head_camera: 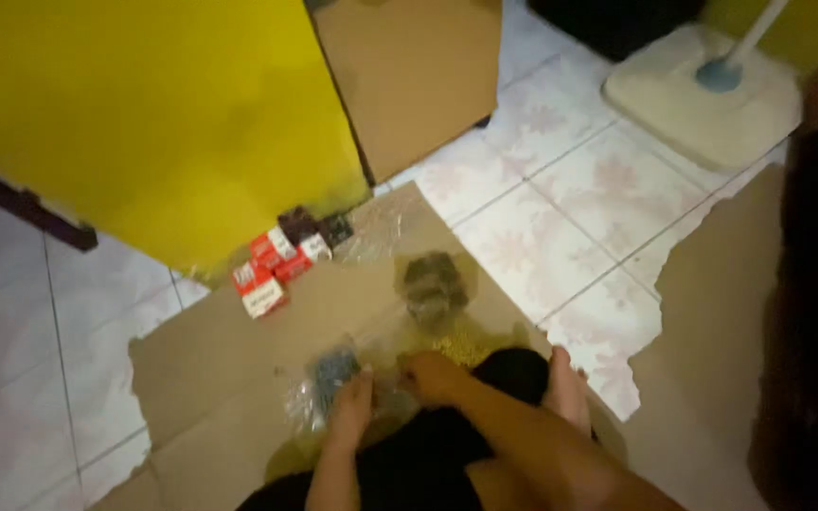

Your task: The person sits on a cardboard sheet on the floor and assembles small metal hardware components. They pick up screws and washers from plastic bags and a container, then thread the washers onto the screws by hand.

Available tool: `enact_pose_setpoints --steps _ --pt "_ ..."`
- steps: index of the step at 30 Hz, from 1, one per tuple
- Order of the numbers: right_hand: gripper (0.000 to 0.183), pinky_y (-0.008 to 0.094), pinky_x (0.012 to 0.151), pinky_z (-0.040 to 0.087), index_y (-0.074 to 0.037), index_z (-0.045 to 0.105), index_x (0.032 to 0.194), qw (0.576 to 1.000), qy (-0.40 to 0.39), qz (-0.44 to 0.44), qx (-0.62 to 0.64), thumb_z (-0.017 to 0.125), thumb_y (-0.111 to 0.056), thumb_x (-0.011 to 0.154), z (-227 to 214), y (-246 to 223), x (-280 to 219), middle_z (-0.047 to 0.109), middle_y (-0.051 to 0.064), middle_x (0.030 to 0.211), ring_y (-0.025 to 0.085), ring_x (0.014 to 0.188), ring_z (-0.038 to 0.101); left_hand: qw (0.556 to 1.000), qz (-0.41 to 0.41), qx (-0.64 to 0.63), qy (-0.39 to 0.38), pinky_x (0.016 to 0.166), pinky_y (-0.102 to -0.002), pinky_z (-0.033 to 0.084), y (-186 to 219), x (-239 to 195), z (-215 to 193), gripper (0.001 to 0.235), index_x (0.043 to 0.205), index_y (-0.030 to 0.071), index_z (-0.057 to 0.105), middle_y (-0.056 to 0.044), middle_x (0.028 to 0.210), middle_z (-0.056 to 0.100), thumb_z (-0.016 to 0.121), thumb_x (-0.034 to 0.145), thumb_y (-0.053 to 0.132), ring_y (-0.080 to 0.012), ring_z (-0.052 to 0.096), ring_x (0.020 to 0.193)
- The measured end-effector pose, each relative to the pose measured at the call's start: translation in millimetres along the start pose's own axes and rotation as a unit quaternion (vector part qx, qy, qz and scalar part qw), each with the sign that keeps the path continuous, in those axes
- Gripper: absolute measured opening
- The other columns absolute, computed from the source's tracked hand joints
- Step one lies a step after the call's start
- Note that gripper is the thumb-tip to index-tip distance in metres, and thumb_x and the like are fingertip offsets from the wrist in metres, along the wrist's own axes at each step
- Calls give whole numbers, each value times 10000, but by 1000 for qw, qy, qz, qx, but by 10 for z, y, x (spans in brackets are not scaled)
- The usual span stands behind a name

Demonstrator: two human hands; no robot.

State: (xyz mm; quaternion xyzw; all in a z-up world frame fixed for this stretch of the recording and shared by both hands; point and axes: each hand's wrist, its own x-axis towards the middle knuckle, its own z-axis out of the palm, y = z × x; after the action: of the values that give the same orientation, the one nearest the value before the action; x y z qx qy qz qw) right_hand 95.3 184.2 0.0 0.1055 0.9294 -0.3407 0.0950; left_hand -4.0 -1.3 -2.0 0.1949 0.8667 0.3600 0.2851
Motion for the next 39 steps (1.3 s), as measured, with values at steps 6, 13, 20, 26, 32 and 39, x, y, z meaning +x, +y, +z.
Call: enact_pose_setpoints --steps 6,13,20,26,32,39 --pt "245 549 734 537 -46 709 944 996 -48 11 -70 556 -236 930 165 249 159 716 233 936 444 854 696 998 44 20 -49 828 -450 457 -462 393 322 350 951 113 731 -144 1018 734 449 978 318 -296 654 911" --pt "406 536 1033 505 -87 731 1157 998 -51 -34 21 656 -254 795 -34 167 -85 741 213 1085 461 1147 658 997 79 2 0 857 -481 562 -569 391 623 224 1025 108 774 -162 932 754 629 950 261 -404 716 981" --pt "290 552 920 547 -77 740 1030 998 -28 -29 48 579 -265 879 150 447 -19 749 207 966 464 1017 695 994 107 -13 4 801 -533 558 -295 215 506 220 960 55 768 -207 911 757 653 881 226 -457 712 945" --pt "304 564 965 539 -47 748 1109 997 -14 -3 77 578 -214 921 -111 167 -333 764 240 1027 477 1054 699 997 60 -45 -17 664 -416 526 -72 -197 244 203 727 67 692 -164 702 677 668 838 235 -334 646 689" --pt "288 511 927 569 -75 761 1059 992 44 24 115 570 -258 945 -46 473 -289 768 204 973 433 1010 726 998 -55 13 -1 803 -482 587 -465 73 338 318 938 92 789 -171 896 763 664 867 376 -411 733 950" --pt "370 479 870 572 -67 764 956 983 96 83 133 594 -396 942 -234 568 -376 768 186 893 396 924 740 999 -12 33 9 682 -377 533 -259 -44 139 251 652 166 597 -46 634 635 675 817 339 -241 656 681"
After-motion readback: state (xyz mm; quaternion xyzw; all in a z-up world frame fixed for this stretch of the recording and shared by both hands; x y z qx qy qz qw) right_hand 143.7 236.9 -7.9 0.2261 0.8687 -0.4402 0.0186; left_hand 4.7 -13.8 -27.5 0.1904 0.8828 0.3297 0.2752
